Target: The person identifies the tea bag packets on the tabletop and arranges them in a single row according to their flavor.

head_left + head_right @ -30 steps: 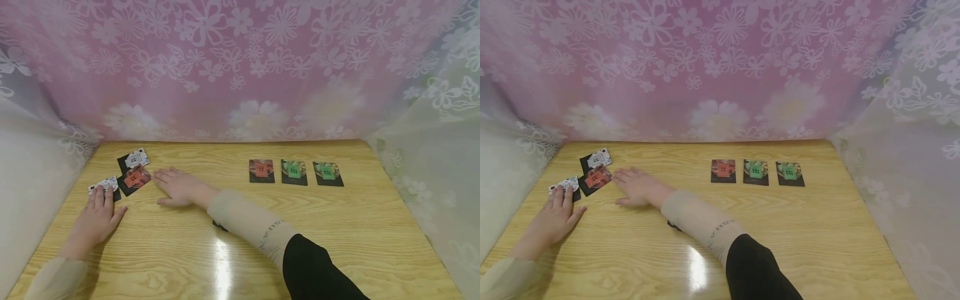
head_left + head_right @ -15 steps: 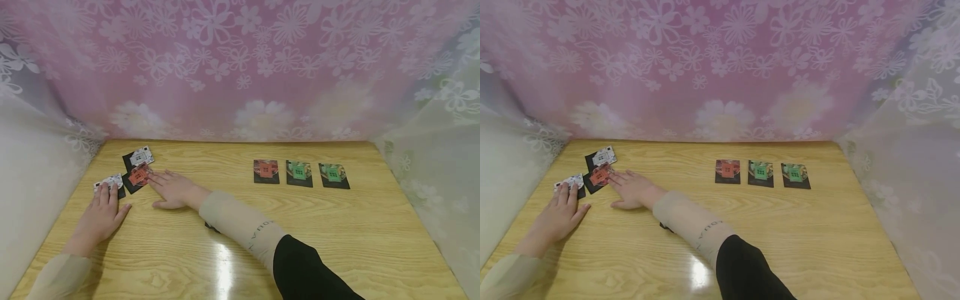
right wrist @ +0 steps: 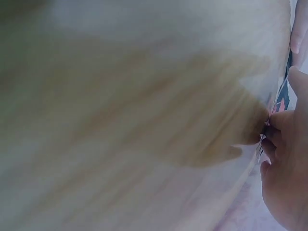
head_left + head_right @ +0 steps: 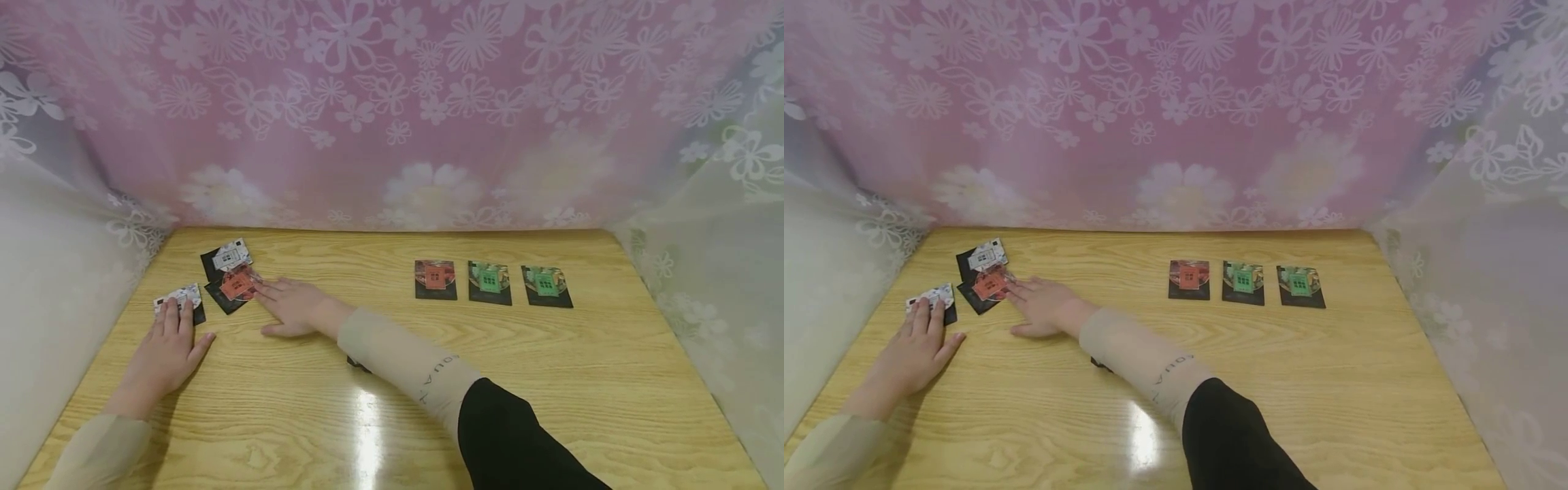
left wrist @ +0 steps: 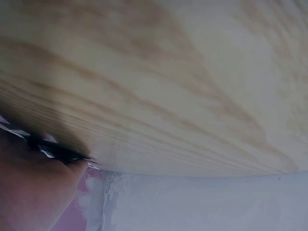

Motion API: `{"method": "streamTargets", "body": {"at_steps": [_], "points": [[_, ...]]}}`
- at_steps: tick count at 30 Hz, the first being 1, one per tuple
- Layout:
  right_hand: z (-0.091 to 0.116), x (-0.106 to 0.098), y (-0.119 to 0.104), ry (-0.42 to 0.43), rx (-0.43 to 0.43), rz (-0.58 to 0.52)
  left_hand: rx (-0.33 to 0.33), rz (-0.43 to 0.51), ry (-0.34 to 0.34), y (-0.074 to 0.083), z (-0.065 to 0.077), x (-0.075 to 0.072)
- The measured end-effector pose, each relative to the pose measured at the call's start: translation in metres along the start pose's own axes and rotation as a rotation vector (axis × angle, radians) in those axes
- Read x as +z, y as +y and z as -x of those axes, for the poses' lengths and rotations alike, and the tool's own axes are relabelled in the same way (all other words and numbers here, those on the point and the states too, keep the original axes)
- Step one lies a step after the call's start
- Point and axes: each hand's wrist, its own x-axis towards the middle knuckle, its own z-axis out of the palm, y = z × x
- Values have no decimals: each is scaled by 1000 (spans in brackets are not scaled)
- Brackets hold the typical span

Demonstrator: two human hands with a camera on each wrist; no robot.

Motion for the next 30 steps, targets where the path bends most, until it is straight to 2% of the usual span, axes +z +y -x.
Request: {"method": "streamTargets", "body": {"at_steps": [18, 30], "points": [[64, 19, 53, 29, -61, -6, 12, -2, 11, 3, 1, -2], [105, 35, 82, 74, -88, -5, 14, 9, 12, -4, -1, 2]]}}
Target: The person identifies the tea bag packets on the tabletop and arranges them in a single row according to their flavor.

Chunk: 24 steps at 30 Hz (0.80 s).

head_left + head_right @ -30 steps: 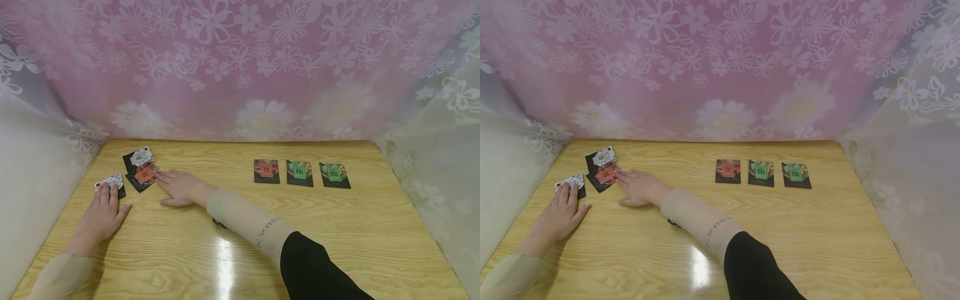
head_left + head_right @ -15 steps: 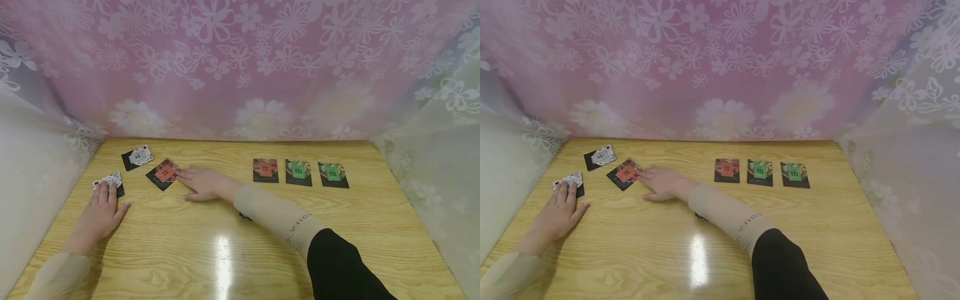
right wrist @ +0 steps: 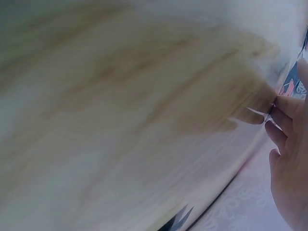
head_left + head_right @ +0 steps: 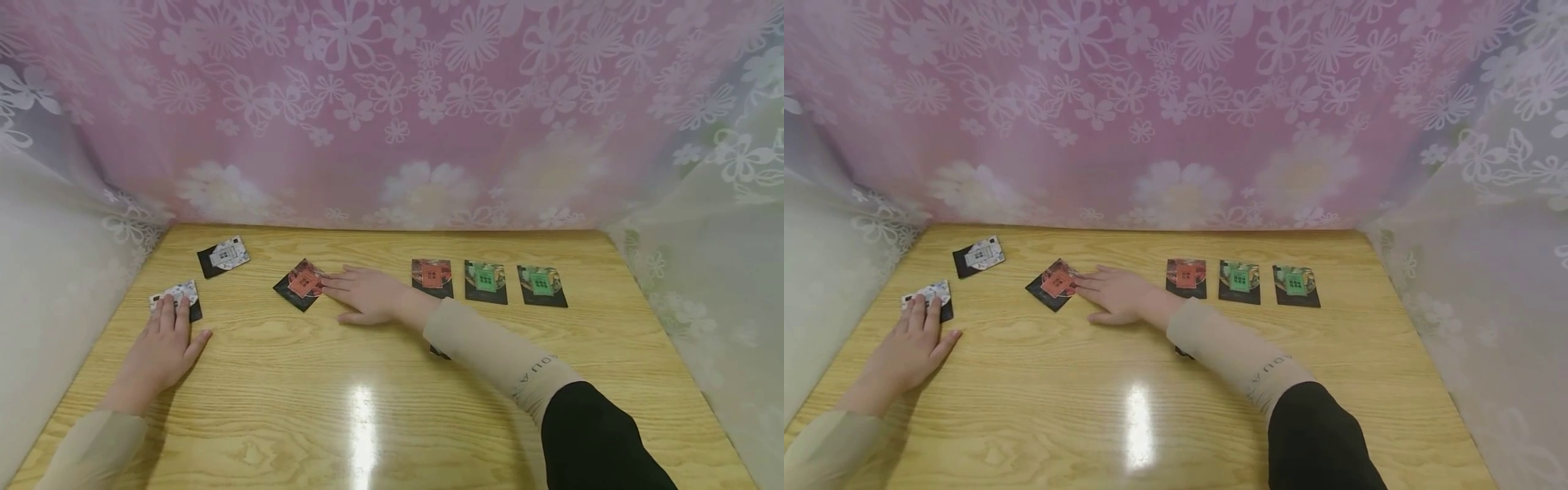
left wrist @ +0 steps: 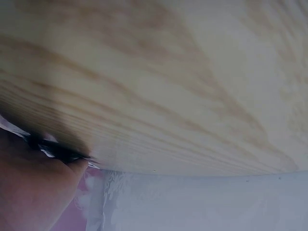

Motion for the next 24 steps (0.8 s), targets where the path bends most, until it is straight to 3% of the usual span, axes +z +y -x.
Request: {"method": "streamTargets", "body": {"at_steps": [16, 24], "points": [[54, 13, 20, 78, -28, -85, 6, 12, 6, 1, -1, 0], [67, 16, 17, 125, 43, -105, 3, 10, 2, 0, -1, 0]]}}
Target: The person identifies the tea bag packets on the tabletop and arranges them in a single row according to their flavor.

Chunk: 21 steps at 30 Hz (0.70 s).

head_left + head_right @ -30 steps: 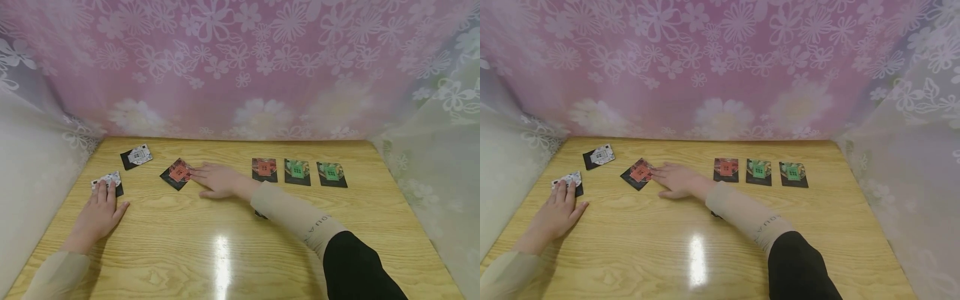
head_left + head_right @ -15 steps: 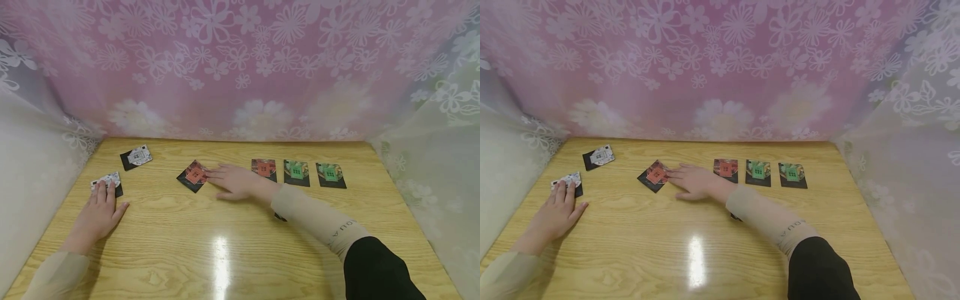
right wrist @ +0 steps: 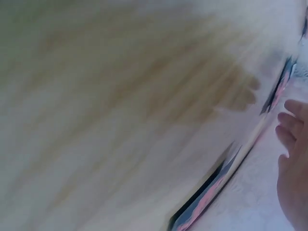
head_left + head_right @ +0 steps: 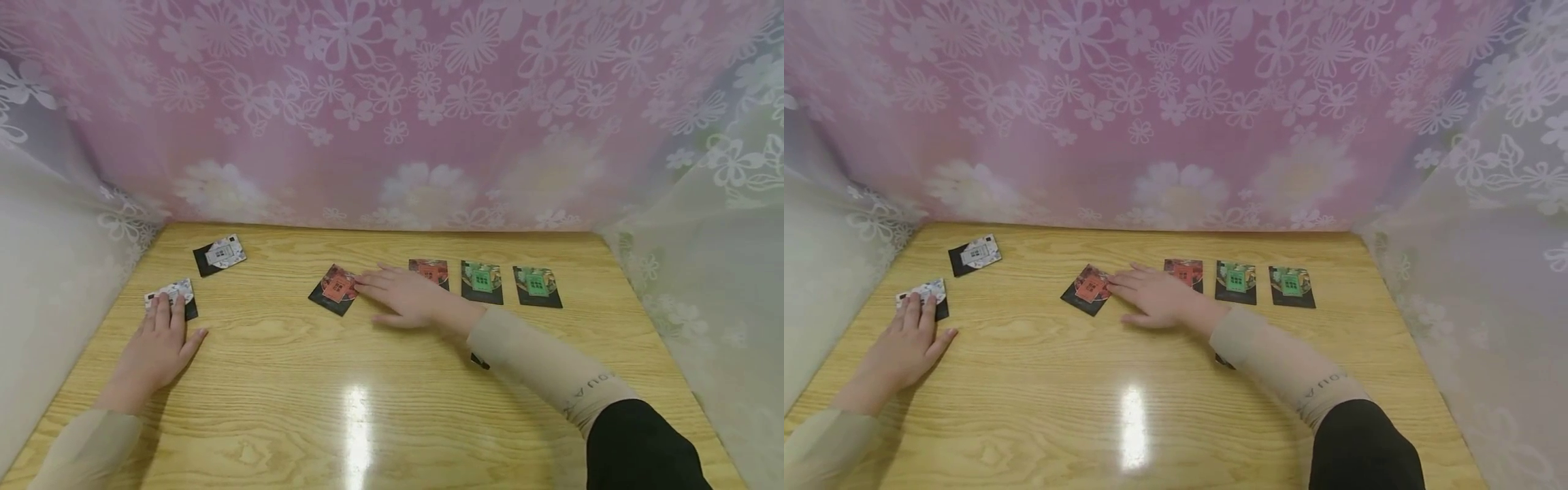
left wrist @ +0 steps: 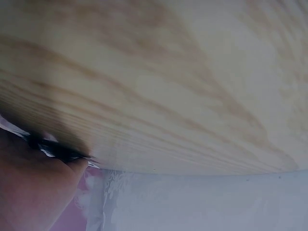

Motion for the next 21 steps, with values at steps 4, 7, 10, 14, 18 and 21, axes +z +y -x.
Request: {"method": "streamTargets", "body": {"at_steps": [4, 7, 10, 14, 18, 21], "points": [[-8, 2, -13, 21, 51, -13, 2, 0, -4, 0, 1, 0], [-15, 4, -25, 6, 85, -31, 5, 2, -1, 1, 1, 0], [-24, 5, -37, -18, 117, -56, 8, 1, 4, 1, 2, 1], [-34, 6, -51, -51, 149, -82, 8, -3, 6, 0, 2, 1], [-43, 5, -63, -61, 176, -110, 7, -3, 10, 1, 2, 0], [-49, 3, -72, -57, 193, -112, 7, -2, 12, 1, 2, 0]]}}
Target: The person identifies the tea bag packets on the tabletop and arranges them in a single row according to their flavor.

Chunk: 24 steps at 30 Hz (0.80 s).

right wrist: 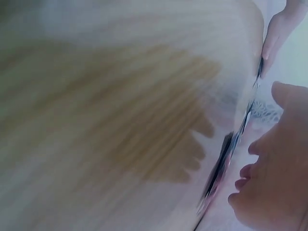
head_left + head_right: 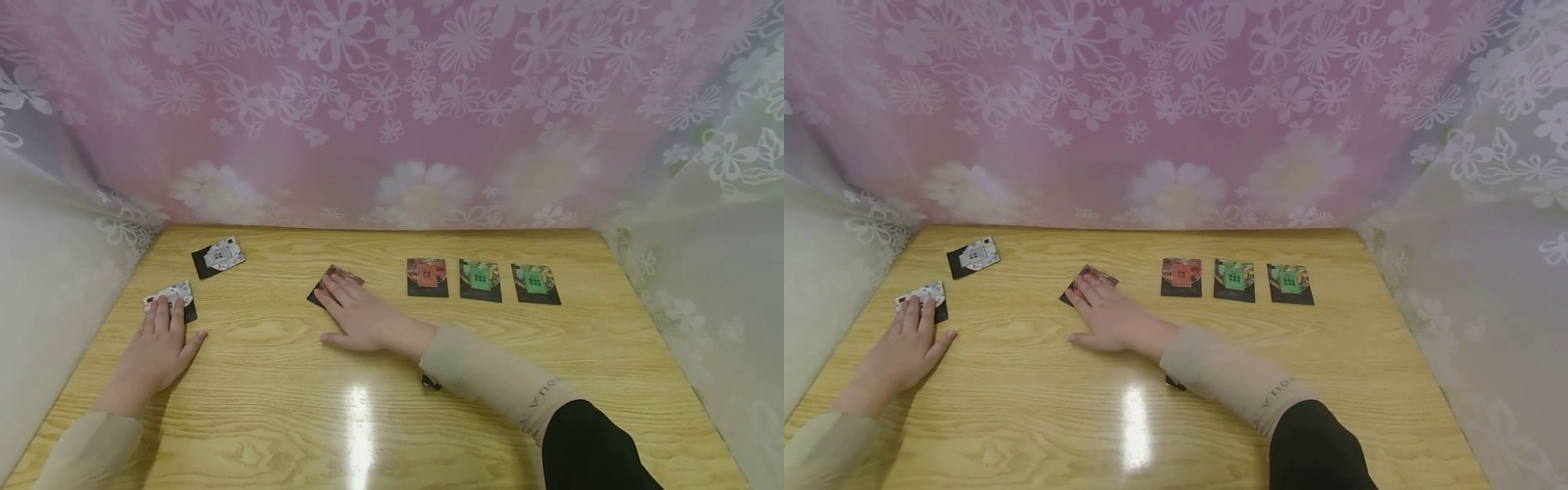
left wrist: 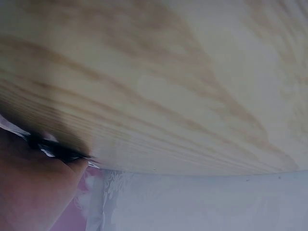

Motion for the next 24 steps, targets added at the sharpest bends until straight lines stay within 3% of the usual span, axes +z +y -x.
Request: {"method": "streamTargets", "body": {"at_steps": [13, 24], "points": [[-15, -1, -20, -84, 119, -19, 0, 2, -4, 0, 1, 1], [-6, 3, 8, -96, 69, -5, -2, 2, -2, -2, -1, 0]]}}
